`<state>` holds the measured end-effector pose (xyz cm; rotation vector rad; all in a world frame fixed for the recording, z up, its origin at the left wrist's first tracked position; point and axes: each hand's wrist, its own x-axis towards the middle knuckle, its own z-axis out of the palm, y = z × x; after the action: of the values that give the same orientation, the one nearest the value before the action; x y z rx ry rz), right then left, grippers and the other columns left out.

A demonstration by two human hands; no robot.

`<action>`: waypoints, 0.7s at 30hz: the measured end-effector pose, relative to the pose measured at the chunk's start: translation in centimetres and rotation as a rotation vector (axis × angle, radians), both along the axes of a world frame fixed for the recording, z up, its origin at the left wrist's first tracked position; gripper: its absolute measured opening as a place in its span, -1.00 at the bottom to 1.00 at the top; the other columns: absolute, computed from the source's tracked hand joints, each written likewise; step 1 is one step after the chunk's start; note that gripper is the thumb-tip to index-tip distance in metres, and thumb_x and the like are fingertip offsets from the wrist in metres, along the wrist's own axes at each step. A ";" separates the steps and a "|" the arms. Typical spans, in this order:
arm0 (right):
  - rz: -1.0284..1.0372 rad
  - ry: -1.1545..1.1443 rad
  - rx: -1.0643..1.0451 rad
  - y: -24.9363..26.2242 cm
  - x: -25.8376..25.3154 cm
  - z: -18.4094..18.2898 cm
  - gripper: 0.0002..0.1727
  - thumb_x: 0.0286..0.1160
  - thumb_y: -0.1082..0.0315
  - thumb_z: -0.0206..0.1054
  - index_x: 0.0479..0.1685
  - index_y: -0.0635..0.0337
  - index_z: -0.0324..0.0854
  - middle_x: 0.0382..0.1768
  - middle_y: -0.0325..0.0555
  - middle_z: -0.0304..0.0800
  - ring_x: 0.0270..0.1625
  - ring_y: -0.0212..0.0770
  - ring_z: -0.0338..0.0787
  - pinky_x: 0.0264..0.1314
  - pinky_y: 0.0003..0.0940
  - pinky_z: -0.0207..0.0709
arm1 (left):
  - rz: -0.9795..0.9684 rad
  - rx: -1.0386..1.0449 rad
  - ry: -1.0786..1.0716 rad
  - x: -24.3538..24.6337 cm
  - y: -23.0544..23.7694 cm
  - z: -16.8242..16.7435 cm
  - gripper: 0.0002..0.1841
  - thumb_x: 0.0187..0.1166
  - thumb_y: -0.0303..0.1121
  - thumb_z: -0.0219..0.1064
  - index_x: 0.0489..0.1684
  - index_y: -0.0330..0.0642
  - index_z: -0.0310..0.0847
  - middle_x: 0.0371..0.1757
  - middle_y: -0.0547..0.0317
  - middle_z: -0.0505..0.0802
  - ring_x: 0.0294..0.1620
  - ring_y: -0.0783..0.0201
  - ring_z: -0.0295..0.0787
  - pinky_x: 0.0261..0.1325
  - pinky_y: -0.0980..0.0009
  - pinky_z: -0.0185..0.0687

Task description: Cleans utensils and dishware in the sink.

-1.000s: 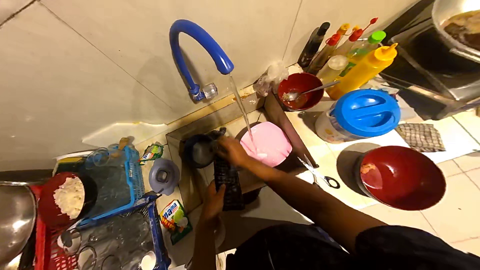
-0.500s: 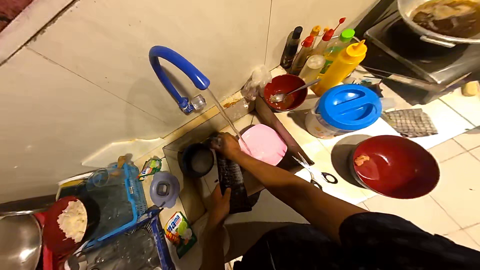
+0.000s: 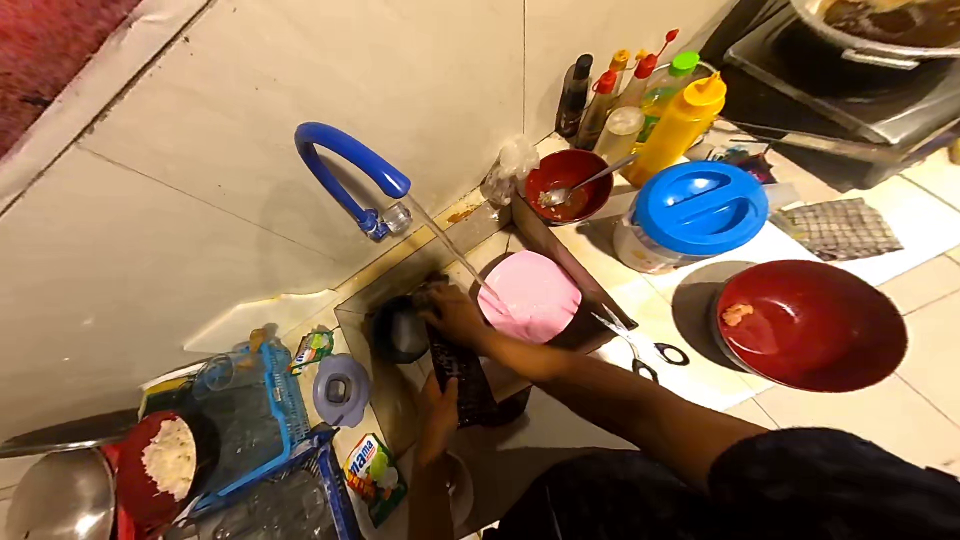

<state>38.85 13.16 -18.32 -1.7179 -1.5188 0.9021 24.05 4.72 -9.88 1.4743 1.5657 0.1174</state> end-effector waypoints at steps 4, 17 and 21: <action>0.236 0.219 0.153 -8.0 -3.0 3.2 -0.44 0.67 -0.10 0.26 0.36 0.16 0.69 0.58 -0.01 0.57 0.67 0.05 0.47 0.74 0.12 0.26 | 0.066 0.070 -0.038 -1.6 0.2 -0.2 -0.67 0.70 -0.50 0.20 0.35 -0.49 0.53 0.22 -0.23 0.76 0.28 0.11 0.69 0.42 0.14 0.57; 0.222 0.081 0.191 -7.4 -2.4 1.1 -0.60 0.69 0.06 0.26 0.34 0.04 0.71 0.59 -0.12 0.58 0.70 0.00 0.43 0.74 0.14 0.26 | 0.014 0.058 -0.085 -1.5 -0.1 -1.8 -0.64 0.76 -0.45 0.08 0.40 -0.48 0.50 0.30 -0.23 0.74 0.35 0.13 0.67 0.47 0.17 0.55; 0.064 -0.011 0.164 -3.5 0.2 -1.1 -0.62 0.66 0.15 0.35 0.30 0.16 0.73 0.52 0.06 0.63 0.58 0.14 0.57 0.65 0.20 0.38 | -0.035 0.005 -0.072 -1.5 -0.4 -1.3 -0.54 0.83 -0.36 0.03 0.59 -0.47 0.34 0.42 -0.29 0.68 0.44 0.09 0.64 0.53 0.16 0.51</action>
<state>39.04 9.62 -19.40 -1.5673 -1.6167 0.7788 22.58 4.29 -11.15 1.4844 1.4821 0.1529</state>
